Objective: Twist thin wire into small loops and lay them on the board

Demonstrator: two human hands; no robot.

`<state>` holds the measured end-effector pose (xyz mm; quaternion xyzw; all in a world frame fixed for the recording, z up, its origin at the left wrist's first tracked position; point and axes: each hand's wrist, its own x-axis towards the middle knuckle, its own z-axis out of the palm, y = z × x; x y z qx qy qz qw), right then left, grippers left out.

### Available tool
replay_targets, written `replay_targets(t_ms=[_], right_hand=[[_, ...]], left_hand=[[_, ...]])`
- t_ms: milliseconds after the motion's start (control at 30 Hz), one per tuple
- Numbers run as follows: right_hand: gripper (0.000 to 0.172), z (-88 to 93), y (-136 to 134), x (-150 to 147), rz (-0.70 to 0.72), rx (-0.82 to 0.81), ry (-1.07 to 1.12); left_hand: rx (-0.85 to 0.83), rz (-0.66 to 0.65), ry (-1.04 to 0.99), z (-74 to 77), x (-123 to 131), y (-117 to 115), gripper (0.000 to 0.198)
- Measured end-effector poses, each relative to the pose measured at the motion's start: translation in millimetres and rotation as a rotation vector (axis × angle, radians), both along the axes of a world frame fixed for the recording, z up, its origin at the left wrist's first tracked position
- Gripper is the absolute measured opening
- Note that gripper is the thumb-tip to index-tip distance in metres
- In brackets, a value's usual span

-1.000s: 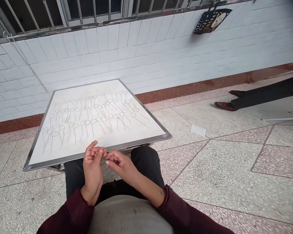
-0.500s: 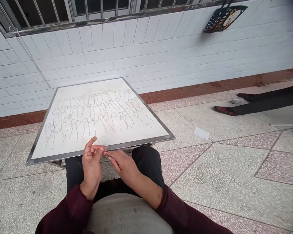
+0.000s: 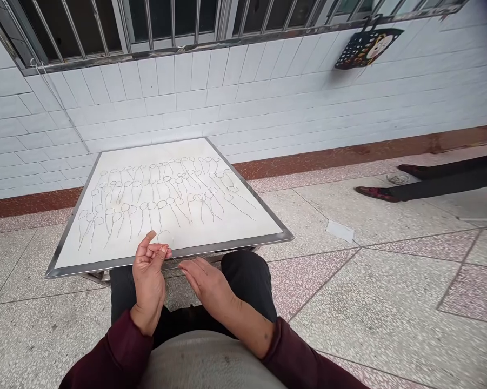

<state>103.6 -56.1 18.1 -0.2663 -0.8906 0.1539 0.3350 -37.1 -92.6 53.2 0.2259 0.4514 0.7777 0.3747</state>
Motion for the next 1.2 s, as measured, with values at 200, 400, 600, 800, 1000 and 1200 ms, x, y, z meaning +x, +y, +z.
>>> replay_targets(t_ms=[200, 400, 600, 800, 1000, 1200], right_hand=[[0.027, 0.1, -3.9, 4.7, 0.017, -0.120, 0.001], [0.026, -8.0, -4.1, 18.6, 0.017, -0.226, 0.001], [0.016, -0.2, 4.5, 28.2, -0.058, -0.405, 0.171], [0.017, 1.1, 6.9, 28.6, -0.027, -0.488, 0.128], [0.022, -5.9, 10.3, 49.8, -0.022, -0.546, 0.091], [0.031, -5.2, 17.4, 84.1, -0.149, -0.643, 0.149]], left_hand=[[0.026, 0.081, -0.011, 10.1, -15.1, 4.9, 0.048], [0.057, 0.159, 0.017, 20.0, -28.8, 6.3, 0.049], [-0.023, 0.007, 0.062, 8.1, 0.4, 10.1, 0.045], [-0.048, -0.025, 0.032, 3.3, 22.8, 25.8, 0.047], [-0.019, -0.012, 0.011, 9.2, 20.7, 52.6, 0.050], [-0.020, -0.129, -0.030, 14.8, 37.6, 69.3, 0.050]])
